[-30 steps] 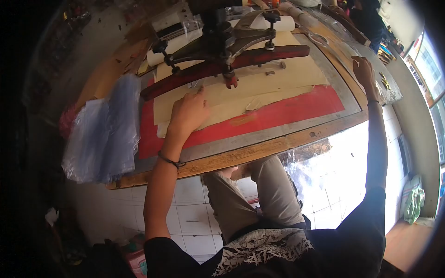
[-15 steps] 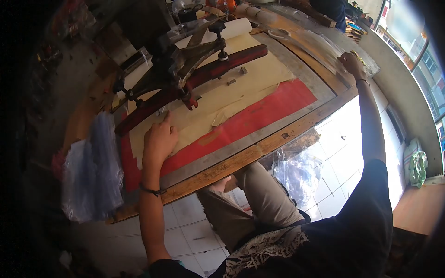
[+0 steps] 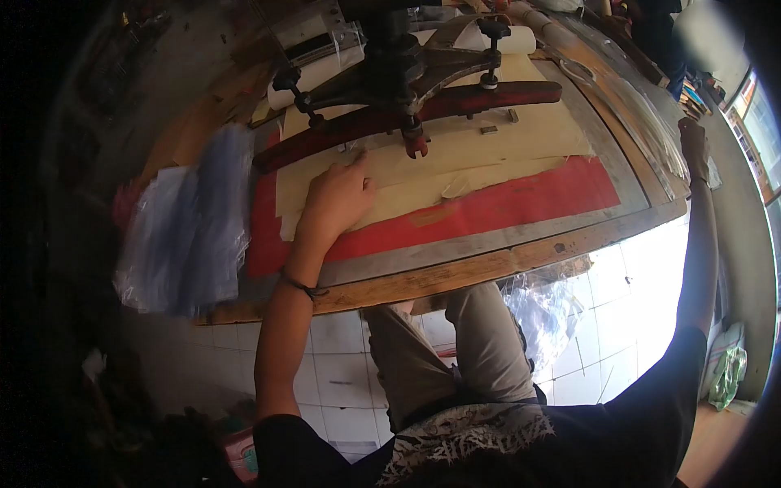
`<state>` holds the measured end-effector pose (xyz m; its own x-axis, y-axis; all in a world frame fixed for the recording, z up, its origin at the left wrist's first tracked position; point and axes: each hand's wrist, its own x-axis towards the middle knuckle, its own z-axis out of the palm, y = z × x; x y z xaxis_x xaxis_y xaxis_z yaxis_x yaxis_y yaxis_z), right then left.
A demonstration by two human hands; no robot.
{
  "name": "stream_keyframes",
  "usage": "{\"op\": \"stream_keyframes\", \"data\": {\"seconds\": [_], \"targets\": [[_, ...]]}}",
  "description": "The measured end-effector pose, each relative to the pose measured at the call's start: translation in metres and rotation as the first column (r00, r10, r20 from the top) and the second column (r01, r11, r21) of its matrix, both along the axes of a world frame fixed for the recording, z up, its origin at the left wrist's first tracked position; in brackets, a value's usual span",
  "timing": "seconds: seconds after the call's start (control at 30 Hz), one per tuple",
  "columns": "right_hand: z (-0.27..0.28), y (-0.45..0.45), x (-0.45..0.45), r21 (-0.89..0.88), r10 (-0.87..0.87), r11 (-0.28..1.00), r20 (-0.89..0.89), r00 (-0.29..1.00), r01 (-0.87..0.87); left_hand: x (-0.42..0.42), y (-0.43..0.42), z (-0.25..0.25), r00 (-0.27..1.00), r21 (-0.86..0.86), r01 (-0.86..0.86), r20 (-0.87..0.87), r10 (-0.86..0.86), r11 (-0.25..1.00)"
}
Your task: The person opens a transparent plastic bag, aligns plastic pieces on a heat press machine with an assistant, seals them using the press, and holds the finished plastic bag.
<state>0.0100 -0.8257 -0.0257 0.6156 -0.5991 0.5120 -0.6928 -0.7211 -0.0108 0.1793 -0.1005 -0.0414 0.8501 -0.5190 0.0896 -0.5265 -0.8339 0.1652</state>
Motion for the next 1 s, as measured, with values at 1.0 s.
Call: {"op": "stream_keyframes", "data": {"seconds": [1.0], "targets": [[0.078, 0.426, 0.071, 0.613, 0.98, 0.154, -0.194, 0.041, -0.775, -0.009, 0.009, 0.065, 0.584, -0.282, 0.539, -0.554, -0.593, 0.794]]}}
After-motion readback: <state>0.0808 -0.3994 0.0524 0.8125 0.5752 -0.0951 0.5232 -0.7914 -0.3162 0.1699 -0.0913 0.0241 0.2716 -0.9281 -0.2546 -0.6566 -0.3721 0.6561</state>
